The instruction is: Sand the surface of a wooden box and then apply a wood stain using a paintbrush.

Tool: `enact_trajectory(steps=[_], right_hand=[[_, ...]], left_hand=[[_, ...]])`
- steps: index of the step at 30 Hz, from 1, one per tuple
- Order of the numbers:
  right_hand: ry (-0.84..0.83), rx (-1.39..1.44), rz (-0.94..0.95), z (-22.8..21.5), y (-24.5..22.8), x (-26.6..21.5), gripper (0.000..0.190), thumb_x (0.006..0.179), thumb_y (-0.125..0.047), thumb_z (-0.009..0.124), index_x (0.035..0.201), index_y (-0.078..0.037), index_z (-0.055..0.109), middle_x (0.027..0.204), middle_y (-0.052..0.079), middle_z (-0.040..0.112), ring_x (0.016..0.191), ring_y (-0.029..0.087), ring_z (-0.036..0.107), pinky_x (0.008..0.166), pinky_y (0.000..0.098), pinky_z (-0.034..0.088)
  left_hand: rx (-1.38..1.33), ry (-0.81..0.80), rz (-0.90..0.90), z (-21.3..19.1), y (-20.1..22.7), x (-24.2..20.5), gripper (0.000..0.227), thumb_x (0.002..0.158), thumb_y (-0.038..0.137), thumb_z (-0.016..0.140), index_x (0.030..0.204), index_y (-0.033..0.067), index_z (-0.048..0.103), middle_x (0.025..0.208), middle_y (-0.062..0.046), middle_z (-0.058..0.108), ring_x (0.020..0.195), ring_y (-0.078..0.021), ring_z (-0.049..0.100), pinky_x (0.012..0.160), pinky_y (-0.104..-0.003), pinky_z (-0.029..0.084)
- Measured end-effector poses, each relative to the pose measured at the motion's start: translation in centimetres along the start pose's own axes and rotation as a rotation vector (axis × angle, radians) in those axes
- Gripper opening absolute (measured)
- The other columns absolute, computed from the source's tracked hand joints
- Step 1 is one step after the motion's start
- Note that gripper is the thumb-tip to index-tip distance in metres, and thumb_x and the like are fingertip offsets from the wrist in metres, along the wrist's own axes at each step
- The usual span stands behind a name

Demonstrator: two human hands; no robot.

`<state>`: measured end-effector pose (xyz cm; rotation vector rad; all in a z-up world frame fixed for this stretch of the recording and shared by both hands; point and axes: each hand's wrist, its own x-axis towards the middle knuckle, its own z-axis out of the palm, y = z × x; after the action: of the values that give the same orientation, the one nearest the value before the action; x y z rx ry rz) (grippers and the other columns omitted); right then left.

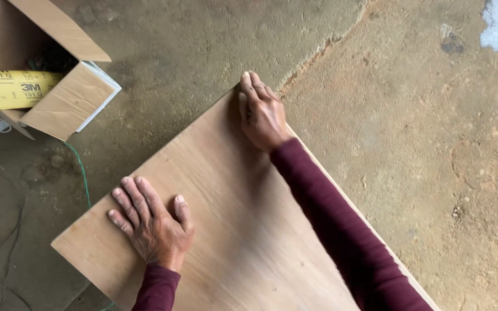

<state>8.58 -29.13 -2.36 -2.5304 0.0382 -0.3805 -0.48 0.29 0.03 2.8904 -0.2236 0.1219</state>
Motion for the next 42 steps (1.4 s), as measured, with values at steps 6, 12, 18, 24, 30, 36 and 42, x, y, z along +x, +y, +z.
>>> enact_trajectory(steps=[6,12,18,24,30,36,42], right_hand=[[0.042,-0.113,-0.018,-4.6,1.8,-12.3,0.045,0.105,-0.009,0.049,0.149,0.004,0.048,0.153,0.030,0.049,0.134,0.046,0.058,0.111,0.0523,0.050],[0.040,-0.135,-0.006,-0.6,0.5,-3.6,0.046,0.106,-0.013,0.050,0.147,0.009,0.046,0.150,0.035,0.048,0.134,0.049,0.054,0.111,0.0531,0.048],[0.035,-0.054,-0.036,-3.6,0.3,-6.2,0.049,0.105,-0.011,0.050,0.151,0.006,0.044,0.157,0.033,0.043,0.144,0.046,0.047,0.121,0.0537,0.042],[-0.032,-0.230,0.210,-8.9,2.1,-25.0,0.048,0.104,-0.012,0.047,0.149,0.004,0.047,0.158,0.028,0.041,0.149,0.043,0.040,0.124,0.0529,0.033],[0.030,-0.324,0.173,-4.0,1.6,-19.8,0.058,0.099,-0.014,0.047,0.152,0.010,0.040,0.160,0.035,0.033,0.149,0.048,0.035,0.123,0.0557,0.027],[0.019,-0.239,0.178,-10.0,2.4,-26.8,0.053,0.103,-0.015,0.051,0.151,0.006,0.044,0.159,0.029,0.040,0.146,0.042,0.043,0.122,0.0502,0.036],[0.034,-0.367,0.333,-12.4,3.0,-37.4,0.046,0.105,-0.017,0.044,0.145,0.007,0.049,0.153,0.030,0.047,0.145,0.042,0.045,0.122,0.0518,0.037]], left_hand=[[-0.003,0.016,0.001,0.3,0.0,0.6,0.084,0.100,0.046,0.045,0.159,-0.0122,0.028,0.170,-0.030,0.021,0.159,-0.0477,0.011,0.125,-0.065,0.001],[0.000,0.023,0.011,0.4,-0.3,0.6,0.084,0.101,0.045,0.045,0.159,-0.0133,0.030,0.169,-0.031,0.022,0.159,-0.0484,0.012,0.125,-0.066,0.003],[-0.003,0.023,0.029,0.4,-0.2,0.7,0.083,0.102,0.045,0.046,0.159,-0.0130,0.032,0.170,-0.031,0.024,0.160,-0.0490,0.013,0.126,-0.067,0.003],[-0.017,0.008,0.042,0.3,-0.5,0.5,0.083,0.104,0.044,0.046,0.161,-0.0148,0.031,0.172,-0.034,0.023,0.160,-0.0511,0.012,0.126,-0.067,0.003],[-0.022,0.015,0.070,-0.1,-0.1,0.6,0.082,0.106,0.043,0.046,0.162,-0.0147,0.031,0.171,-0.036,0.025,0.160,-0.0532,0.015,0.127,-0.068,0.005],[-0.028,0.006,0.069,-0.4,0.4,0.2,0.082,0.108,0.043,0.046,0.164,-0.0150,0.028,0.171,-0.038,0.023,0.161,-0.0537,0.014,0.127,-0.070,0.005],[-0.026,-0.013,0.048,-0.3,0.4,-0.1,0.085,0.108,0.043,0.045,0.164,-0.0170,0.026,0.172,-0.040,0.020,0.161,-0.0542,0.011,0.126,-0.070,0.004]])
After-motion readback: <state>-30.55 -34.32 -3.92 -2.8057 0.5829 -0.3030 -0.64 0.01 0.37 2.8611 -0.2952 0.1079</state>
